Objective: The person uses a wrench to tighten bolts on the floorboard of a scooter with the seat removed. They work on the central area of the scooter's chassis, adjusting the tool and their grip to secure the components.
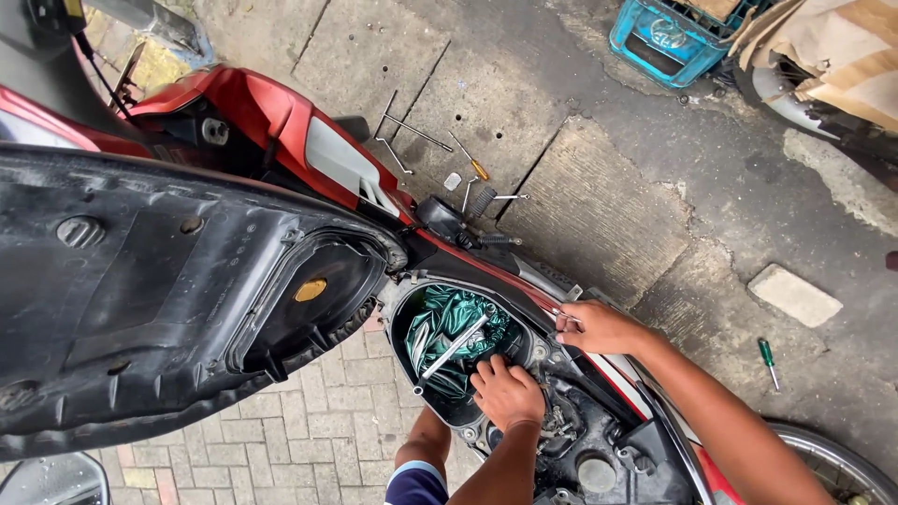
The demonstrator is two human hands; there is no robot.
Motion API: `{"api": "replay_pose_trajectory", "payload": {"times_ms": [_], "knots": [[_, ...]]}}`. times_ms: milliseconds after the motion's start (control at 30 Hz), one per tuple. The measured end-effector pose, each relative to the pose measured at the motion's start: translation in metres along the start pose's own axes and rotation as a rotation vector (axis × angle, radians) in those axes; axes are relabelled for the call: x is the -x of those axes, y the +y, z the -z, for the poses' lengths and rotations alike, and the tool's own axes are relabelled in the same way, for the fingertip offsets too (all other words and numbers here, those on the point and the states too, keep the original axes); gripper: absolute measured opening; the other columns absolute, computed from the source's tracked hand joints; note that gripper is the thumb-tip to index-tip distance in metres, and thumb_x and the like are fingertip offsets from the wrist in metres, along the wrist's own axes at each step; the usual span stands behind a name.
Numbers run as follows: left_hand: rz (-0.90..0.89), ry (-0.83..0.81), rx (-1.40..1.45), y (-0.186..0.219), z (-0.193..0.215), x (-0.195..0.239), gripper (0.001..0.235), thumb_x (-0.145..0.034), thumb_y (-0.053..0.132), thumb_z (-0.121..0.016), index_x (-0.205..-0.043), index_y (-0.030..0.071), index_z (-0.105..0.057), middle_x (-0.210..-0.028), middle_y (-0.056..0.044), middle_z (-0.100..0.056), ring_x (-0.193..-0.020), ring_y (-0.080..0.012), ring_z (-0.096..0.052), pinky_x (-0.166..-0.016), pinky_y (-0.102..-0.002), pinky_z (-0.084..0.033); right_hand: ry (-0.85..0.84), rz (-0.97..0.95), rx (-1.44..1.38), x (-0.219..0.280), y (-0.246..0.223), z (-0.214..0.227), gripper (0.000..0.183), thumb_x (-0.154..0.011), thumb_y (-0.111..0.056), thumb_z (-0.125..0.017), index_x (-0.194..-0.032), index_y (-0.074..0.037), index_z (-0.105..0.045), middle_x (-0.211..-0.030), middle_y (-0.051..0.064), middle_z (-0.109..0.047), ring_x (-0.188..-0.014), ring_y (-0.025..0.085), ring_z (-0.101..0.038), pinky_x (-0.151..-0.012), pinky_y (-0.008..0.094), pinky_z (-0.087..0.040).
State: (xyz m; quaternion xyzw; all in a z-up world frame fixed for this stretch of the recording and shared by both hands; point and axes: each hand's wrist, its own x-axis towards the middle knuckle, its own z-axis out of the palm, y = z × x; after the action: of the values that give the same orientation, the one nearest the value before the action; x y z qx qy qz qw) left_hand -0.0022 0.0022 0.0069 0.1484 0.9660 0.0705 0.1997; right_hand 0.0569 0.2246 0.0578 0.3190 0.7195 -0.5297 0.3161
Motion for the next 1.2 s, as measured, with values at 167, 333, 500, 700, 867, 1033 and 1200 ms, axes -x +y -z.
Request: {"api": "replay_pose_trajectory", "payload": {"times_ms": [167, 333, 500, 700, 867, 1033, 1200], "knots": [[0.006, 0.012, 0.013, 0.001, 0.001, 0.001, 0.038, -0.088, 0.032, -0.038, -0.108, 0.013, -0.063, -0.110, -0.011, -0.057, -0.099, -0.0356, -0.049, -0.079, -0.055, -0.041, 0.002, 0.011, 0.039, -0.009, 0.005, -0.006, 0.029, -0.102, -0.038, -0.058, -0.099, -0.009, -0.063, -0.099, 0.004, -0.072, -0.089, 0.017, -0.068, -0.079, 0.035, -0.051], [0.004, -0.017, 0.012, 0.002, 0.003, 0.001, 0.036, -0.089, 0.032, -0.037, -0.108, 0.013, -0.061, -0.110, -0.011, -0.055, -0.101, -0.0356, -0.048, -0.081, -0.056, -0.041, 0.029, 0.014, -0.028, -0.006, 0.004, -0.008, 0.022, -0.098, -0.032, -0.064, -0.091, -0.012, -0.060, -0.086, 0.002, -0.067, -0.076, 0.015, -0.060, -0.072, 0.032, -0.047], [0.015, -0.043, 0.014, 0.002, 0.005, 0.000, 0.036, -0.089, 0.034, -0.037, -0.108, 0.014, -0.061, -0.110, -0.009, -0.054, -0.102, -0.0343, -0.048, -0.082, -0.054, -0.042, -0.007, -0.015, -0.076, -0.009, 0.006, -0.008, 0.008, -0.096, -0.011, -0.056, -0.096, -0.011, -0.064, -0.104, 0.003, -0.074, -0.090, 0.014, -0.069, -0.077, 0.030, -0.053], [0.032, -0.059, 0.007, 0.001, 0.002, -0.001, 0.036, -0.089, 0.034, -0.036, -0.107, 0.014, -0.061, -0.109, -0.009, -0.054, -0.102, -0.0330, -0.048, -0.083, -0.053, -0.042, 0.010, -0.021, -0.035, -0.004, 0.006, -0.005, 0.011, -0.097, -0.025, -0.070, -0.098, -0.016, -0.063, -0.077, -0.002, -0.058, -0.067, 0.012, -0.050, -0.068, 0.028, -0.043], [0.024, -0.065, 0.003, 0.002, 0.005, 0.000, 0.035, -0.089, 0.034, -0.037, -0.107, 0.014, -0.059, -0.111, -0.009, -0.054, -0.103, -0.0331, -0.048, -0.084, -0.053, -0.042, 0.057, -0.025, 0.019, -0.009, 0.006, -0.010, 0.042, -0.104, -0.048, -0.056, -0.080, -0.014, -0.051, -0.065, -0.003, -0.048, -0.058, 0.011, -0.042, -0.059, 0.032, -0.032], [0.026, -0.017, -0.022, 0.001, 0.002, 0.000, 0.040, -0.086, 0.036, -0.038, -0.111, 0.016, -0.063, -0.115, -0.009, -0.057, -0.106, -0.0344, -0.050, -0.084, -0.054, -0.043, -0.015, -0.079, 0.025, 0.006, -0.021, 0.002, 0.022, -0.100, -0.040, -0.063, -0.100, -0.018, -0.065, -0.088, -0.005, -0.067, -0.076, 0.008, -0.058, -0.070, 0.025, -0.047], [0.041, -0.075, -0.051, 0.000, 0.006, -0.001, 0.044, -0.088, 0.036, -0.036, -0.118, 0.015, -0.061, -0.119, -0.010, -0.056, -0.108, -0.0340, -0.050, -0.085, -0.053, -0.044, -0.088, -0.033, -0.084, -0.004, -0.002, -0.003, 0.016, -0.097, -0.013, -0.058, -0.109, -0.013, -0.069, -0.108, 0.001, -0.074, -0.095, 0.010, -0.069, -0.083, 0.025, -0.053]]}}
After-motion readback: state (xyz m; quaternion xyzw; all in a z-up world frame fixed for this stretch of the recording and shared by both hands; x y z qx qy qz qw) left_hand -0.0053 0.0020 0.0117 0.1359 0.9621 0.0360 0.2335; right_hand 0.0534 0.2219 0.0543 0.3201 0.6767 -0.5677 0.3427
